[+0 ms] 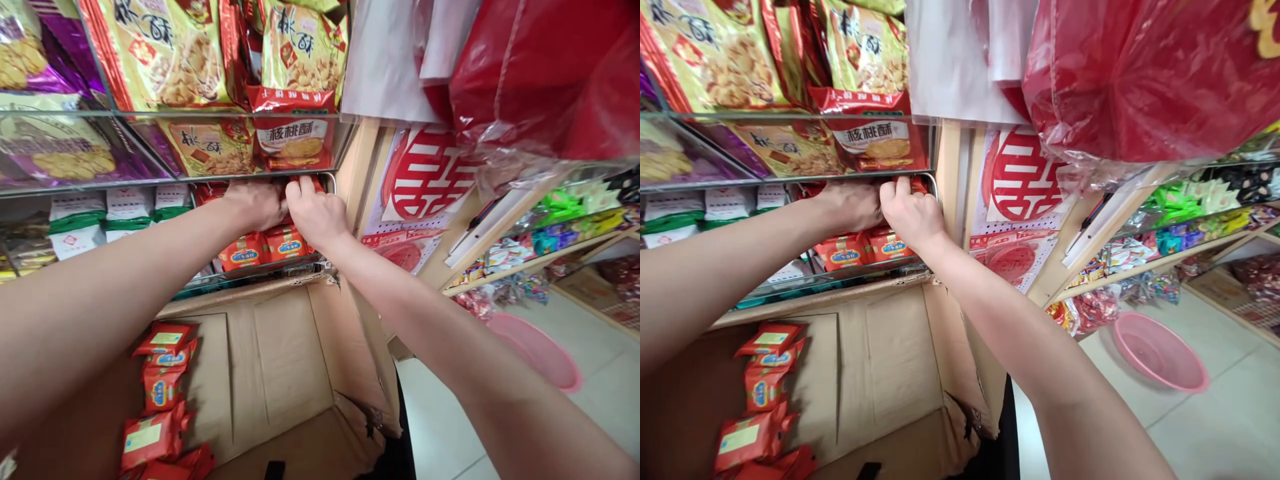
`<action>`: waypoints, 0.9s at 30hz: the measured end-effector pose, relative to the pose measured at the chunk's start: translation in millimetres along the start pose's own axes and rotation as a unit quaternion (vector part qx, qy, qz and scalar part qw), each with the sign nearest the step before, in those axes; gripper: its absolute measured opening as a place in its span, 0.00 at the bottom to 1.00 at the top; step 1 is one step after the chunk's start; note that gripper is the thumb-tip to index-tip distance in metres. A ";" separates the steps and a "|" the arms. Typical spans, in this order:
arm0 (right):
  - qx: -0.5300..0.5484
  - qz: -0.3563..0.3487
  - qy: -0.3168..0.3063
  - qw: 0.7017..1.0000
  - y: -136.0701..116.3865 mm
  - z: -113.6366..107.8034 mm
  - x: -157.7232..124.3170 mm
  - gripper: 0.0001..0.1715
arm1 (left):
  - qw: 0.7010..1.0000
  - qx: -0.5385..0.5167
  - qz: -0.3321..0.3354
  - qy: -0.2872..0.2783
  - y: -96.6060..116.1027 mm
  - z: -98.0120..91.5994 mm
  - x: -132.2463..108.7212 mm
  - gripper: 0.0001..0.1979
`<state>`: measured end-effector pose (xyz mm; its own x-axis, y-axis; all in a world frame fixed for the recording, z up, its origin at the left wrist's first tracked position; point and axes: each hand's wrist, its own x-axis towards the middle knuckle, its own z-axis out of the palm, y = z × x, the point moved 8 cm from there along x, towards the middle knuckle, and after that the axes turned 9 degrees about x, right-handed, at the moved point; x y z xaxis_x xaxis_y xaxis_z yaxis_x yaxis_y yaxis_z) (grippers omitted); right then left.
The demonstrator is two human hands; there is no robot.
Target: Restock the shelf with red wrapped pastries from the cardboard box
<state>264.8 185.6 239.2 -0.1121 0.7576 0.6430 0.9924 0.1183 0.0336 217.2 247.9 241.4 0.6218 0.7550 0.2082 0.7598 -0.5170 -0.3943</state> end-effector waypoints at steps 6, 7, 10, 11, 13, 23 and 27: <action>0.018 0.027 0.009 0.999 4.8 5.2 7.4 0.21 | 0.999 0.024 -0.003 0.037 -3.2 -3.7 -21.7 0.33; 0.020 0.030 0.005 0.999 5.4 7.5 9.4 0.20 | 0.998 0.034 0.001 0.052 -2.8 -5.1 -24.8 0.33; 0.021 0.032 -0.009 0.999 5.4 12.4 14.3 0.19 | 0.996 0.055 0.011 0.068 -3.5 -6.2 -29.0 0.33; 0.020 0.034 -0.013 0.999 5.2 12.7 14.8 0.19 | 0.997 0.055 0.011 0.059 -5.1 -5.0 -28.5 0.33; 0.015 0.045 -0.015 0.999 5.1 11.6 13.6 0.18 | 0.998 0.043 0.008 0.037 -8.9 -2.5 -25.5 0.33; 0.050 0.065 -0.034 0.996 -15.2 -26.6 -38.4 0.24 | 0.989 -0.099 0.088 0.071 18.4 -28.5 -93.5 0.17; 0.212 -0.080 -0.206 0.952 -82.6 -5.0 -132.0 0.13 | 0.924 -0.301 0.168 -0.165 44.6 32.8 -207.0 0.13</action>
<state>197.8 72.6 155.4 -0.3578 0.8847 0.2987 0.8607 0.4365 -0.2619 116.1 81.8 151.4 0.8256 0.5417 -0.1582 0.5641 -0.8002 0.2036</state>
